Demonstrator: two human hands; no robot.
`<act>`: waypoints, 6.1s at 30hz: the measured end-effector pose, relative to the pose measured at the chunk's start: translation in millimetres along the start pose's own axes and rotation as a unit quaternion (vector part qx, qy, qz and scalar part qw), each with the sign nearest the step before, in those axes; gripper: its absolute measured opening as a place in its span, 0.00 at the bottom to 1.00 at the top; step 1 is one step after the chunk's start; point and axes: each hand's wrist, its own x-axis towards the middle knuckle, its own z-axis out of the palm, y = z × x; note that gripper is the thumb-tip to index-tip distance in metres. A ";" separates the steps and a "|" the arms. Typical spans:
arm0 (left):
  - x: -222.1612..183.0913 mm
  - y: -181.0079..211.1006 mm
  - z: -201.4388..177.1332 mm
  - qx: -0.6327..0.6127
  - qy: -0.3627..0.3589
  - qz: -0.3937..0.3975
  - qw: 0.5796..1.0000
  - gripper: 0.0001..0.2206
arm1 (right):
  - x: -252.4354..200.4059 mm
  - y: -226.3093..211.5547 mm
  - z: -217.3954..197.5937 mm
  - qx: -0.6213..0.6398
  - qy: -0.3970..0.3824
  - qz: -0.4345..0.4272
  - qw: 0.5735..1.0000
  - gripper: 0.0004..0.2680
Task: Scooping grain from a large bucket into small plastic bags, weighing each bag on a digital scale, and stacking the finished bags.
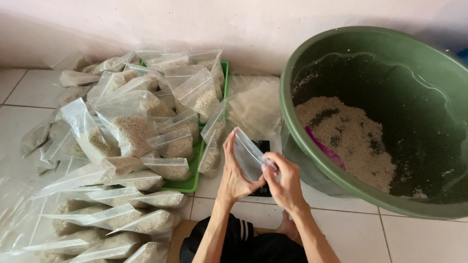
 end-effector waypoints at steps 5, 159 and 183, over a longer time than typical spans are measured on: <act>-0.1 -9.6 12.3 0.024 0.021 0.041 0.999 0.58 | 1.4 -3.1 4.3 -0.135 0.007 -0.121 0.983 0.04; 173.9 24.9 184.0 0.166 -0.312 0.180 0.918 0.56 | 137.9 14.8 -355.0 -0.491 -0.290 0.336 0.750 0.20; 184.5 32.0 178.7 0.105 -0.357 -0.008 0.928 0.43 | 139.7 157.8 -255.9 -0.767 -0.375 0.217 0.473 0.11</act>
